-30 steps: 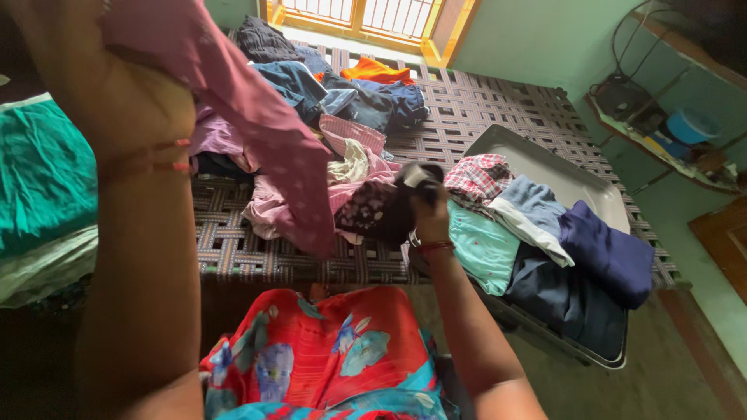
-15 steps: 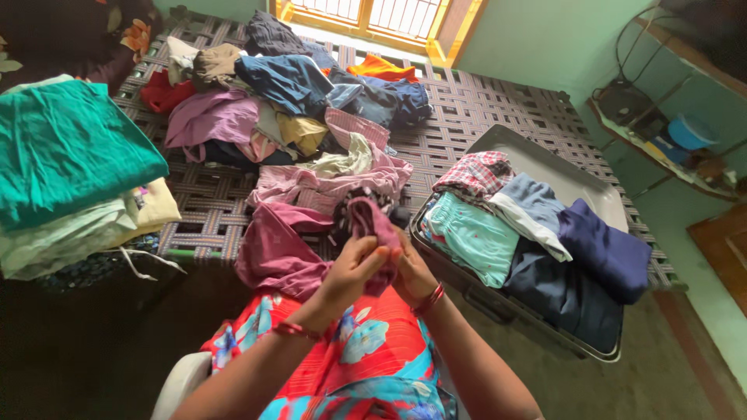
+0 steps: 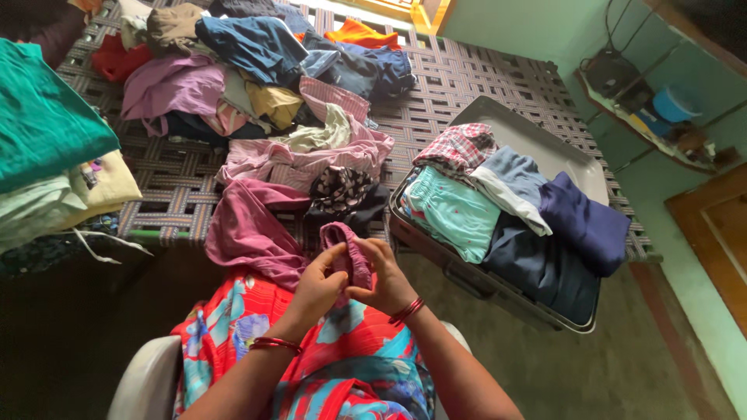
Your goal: The person folds various garments including pink pants, a black floral top, a light green t-shirt, and a striped shirt. They smooth and fold each item by hand, then place the folded clothes into an open suitcase on the floor.
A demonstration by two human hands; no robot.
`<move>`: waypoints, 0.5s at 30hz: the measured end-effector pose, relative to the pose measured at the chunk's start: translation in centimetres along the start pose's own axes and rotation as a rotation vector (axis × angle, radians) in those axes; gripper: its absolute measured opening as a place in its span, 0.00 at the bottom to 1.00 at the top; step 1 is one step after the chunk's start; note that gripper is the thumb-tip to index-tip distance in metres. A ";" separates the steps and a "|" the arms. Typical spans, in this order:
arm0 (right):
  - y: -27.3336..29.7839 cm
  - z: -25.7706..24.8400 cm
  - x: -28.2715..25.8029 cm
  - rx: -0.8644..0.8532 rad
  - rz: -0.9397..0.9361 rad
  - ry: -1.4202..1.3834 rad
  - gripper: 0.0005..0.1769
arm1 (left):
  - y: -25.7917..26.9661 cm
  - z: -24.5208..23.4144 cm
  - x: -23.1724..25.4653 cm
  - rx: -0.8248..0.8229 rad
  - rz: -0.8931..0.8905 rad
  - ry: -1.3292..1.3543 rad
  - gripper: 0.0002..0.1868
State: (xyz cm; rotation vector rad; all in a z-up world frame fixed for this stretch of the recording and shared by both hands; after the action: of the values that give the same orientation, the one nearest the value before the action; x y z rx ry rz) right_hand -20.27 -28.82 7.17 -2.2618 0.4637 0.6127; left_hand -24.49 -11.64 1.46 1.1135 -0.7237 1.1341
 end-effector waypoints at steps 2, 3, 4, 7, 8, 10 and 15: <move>0.6 0.1 0.5 0.048 -0.017 -0.007 0.41 | 0.7 0.2 1.0 0.068 0.095 -0.069 0.32; 1.0 0.2 1.2 0.115 0.043 -0.119 0.36 | 1.2 0.1 1.5 0.164 0.094 -0.215 0.33; 1.3 0.2 2.1 0.185 0.100 -0.231 0.33 | 1.8 -0.2 2.1 0.260 0.094 -0.363 0.33; 2.2 -1.0 5.3 0.248 0.408 -0.721 0.28 | 3.0 -0.3 3.7 0.373 0.178 -0.682 0.33; 2.5 -1.2 5.9 0.246 0.400 -0.806 0.28 | 3.3 -0.3 4.0 0.382 0.216 -0.768 0.33; 2.6 -1.3 6.5 0.240 0.382 -0.975 0.28 | 3.6 0.0 4.4 0.411 0.115 -0.759 0.35; 1.5 -0.3 2.9 0.027 0.396 -0.592 0.20 | 3.6 0.4 4.7 0.441 0.048 -0.653 0.41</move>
State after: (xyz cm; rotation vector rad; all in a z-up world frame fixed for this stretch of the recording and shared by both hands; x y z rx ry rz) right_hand -18.53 -30.51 4.90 -1.8442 0.6093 1.4098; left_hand -26.47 -10.38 6.93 1.8930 -1.0290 0.9915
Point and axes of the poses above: each hand's wrist, its own y-axis away from the middle knuckle, its own z-axis out of the palm, x = y × z, the point moved 1 cm from there along -y, towards the middle knuckle, and after that the axes turned 15 degrees about -z, right-handed, at the moved point
